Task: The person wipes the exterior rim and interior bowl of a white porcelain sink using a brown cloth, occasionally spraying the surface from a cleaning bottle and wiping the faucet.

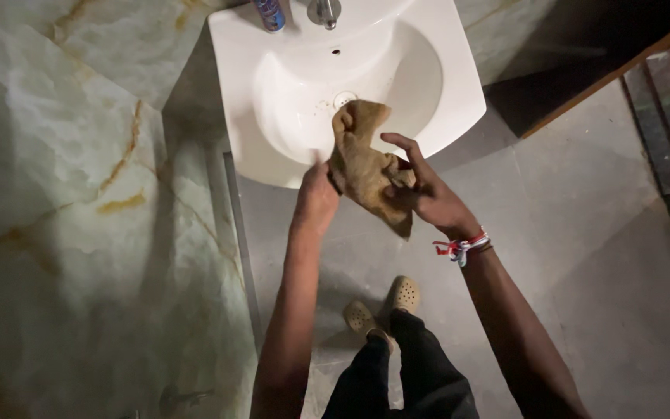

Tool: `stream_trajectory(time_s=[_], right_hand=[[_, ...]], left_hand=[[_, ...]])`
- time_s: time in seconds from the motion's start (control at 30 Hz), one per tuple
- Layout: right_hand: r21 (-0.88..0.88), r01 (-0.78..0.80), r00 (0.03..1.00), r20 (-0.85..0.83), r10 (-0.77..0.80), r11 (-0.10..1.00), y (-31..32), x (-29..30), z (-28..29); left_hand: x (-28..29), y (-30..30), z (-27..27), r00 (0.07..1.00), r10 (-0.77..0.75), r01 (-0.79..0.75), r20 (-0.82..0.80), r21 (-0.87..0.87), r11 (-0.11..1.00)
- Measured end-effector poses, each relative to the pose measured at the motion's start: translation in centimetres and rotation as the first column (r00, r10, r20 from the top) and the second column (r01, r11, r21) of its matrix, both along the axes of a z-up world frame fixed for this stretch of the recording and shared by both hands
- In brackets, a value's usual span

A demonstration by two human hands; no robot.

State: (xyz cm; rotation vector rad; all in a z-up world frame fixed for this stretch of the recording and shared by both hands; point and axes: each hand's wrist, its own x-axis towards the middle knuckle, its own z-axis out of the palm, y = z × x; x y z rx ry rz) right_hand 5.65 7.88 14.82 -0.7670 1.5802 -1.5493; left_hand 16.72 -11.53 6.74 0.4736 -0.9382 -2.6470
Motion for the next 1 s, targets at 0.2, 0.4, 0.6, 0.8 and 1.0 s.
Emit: stream_trajectory(time_s=[0.2, 0.4, 0.6, 0.8, 1.0], right_hand=[[0.062, 0.076, 0.997, -0.036, -0.074, 0.995, -0.2, -0.4, -0.6], [-0.068, 0.114, 0.793, -0.595, -0.132, 0.991, -1.1, -0.2, 0.3], [-0.098, 0.199, 0.815, -0.536, -0.22, 0.975, -1.3, -0.4, 0.7], [0.053, -0.025, 0.713, -0.699, 0.055, 0.998, -0.3, -0.9, 3.4], [0.063, -0.078, 0.689, -0.718, 0.1, 0.995, -1.1, -1.7, 5.2]], left_hand=[[0.6, 0.5, 2.8, 0.992, 0.09, -0.038, 0.088, -0.475, 0.879], [0.7, 2.0, 2.6, 0.998, 0.058, -0.03, 0.007, -0.792, 0.61], [0.5, 2.5, 4.0, 0.998, 0.058, -0.064, -0.035, -0.764, 0.642], [1.2, 0.7, 9.6, 0.986, 0.013, -0.167, -0.166, -0.978, 0.124], [-0.3, -0.3, 11.9, 0.894, -0.147, 0.429, 0.424, -0.903, 0.002]])
